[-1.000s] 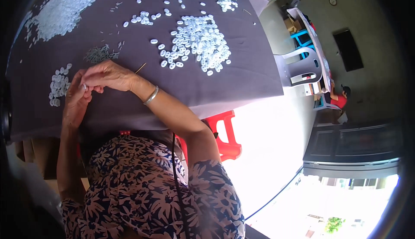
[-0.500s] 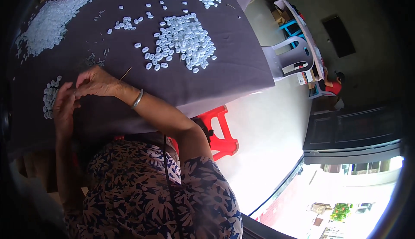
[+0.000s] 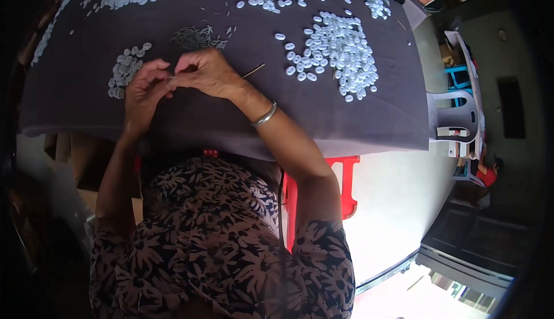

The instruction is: The person assembles cord locks by hand by picking up plastic components and small metal springs from the table, inserting the springs into the plastic pieces, and placing the assembled fasteners in a pile on the table.

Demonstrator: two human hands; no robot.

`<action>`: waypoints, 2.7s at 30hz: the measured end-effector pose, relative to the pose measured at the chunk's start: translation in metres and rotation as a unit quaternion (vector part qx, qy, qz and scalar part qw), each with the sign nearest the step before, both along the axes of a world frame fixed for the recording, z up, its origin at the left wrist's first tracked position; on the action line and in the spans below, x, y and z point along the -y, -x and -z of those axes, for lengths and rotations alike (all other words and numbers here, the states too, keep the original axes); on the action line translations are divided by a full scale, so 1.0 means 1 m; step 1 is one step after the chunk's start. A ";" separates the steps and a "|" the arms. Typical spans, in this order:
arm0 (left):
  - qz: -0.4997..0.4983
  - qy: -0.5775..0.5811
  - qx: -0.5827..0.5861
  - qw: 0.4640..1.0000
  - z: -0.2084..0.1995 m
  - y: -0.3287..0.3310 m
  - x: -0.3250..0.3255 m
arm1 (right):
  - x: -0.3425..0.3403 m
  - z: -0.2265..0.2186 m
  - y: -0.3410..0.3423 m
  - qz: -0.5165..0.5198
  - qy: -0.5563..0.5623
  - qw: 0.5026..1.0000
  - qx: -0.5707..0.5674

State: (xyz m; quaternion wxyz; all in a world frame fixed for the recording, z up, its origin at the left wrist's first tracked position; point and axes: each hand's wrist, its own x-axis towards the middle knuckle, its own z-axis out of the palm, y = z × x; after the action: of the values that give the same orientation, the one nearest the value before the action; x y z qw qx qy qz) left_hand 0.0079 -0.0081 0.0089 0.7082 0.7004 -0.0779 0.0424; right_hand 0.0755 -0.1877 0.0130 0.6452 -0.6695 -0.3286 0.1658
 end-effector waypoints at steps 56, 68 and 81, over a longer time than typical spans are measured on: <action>-0.099 -0.011 0.051 0.994 0.026 -0.019 0.014 | -0.009 -0.003 -0.011 0.089 0.034 0.991 0.092; -0.098 -0.036 0.032 0.994 0.018 -0.015 0.012 | -0.010 -0.003 -0.009 0.080 0.058 0.991 0.093; -0.112 -0.032 0.018 0.993 0.020 -0.014 0.014 | -0.018 -0.004 -0.002 0.120 0.098 0.976 0.154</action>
State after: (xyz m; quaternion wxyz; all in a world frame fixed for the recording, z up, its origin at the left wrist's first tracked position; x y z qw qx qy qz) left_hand 0.0221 -0.0221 -0.0115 0.6749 0.7260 -0.0135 0.1314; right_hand 0.0772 -0.1696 0.0167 0.5331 -0.7819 -0.3230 0.0136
